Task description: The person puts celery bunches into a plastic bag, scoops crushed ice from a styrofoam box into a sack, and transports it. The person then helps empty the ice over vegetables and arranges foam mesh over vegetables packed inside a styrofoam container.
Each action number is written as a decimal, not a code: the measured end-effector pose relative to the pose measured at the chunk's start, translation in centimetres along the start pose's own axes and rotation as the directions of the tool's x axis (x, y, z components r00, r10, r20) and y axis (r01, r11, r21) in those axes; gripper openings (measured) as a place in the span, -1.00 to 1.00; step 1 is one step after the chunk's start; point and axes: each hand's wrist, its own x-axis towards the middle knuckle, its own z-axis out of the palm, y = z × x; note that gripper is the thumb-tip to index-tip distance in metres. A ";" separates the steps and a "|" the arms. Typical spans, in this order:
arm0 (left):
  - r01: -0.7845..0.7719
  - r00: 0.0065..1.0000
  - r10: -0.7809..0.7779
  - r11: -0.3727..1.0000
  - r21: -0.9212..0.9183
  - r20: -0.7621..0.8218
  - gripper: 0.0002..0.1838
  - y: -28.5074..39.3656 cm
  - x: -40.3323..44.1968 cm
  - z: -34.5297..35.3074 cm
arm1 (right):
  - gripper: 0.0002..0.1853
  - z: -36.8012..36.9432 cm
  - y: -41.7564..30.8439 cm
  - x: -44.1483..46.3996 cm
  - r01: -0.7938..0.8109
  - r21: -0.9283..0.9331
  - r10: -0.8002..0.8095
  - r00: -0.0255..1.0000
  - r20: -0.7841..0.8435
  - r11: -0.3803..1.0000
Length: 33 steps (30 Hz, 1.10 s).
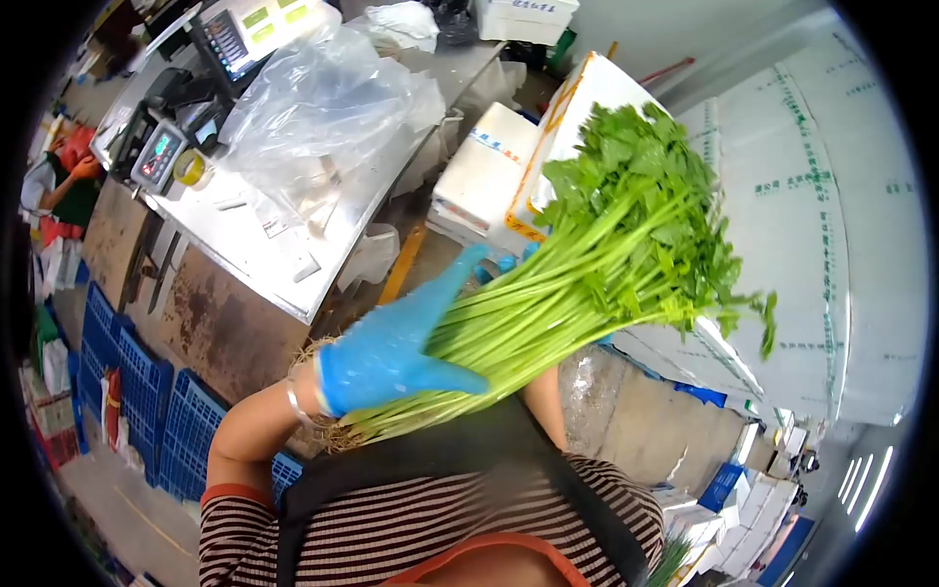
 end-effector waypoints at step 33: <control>-0.297 0.870 0.243 0.953 -0.064 -0.428 -0.34 0.9 8.4 -29.4 | -0.13 -6.7 -3.3 5.8 0.442 -0.237 -0.502 0.753 -0.426 0.865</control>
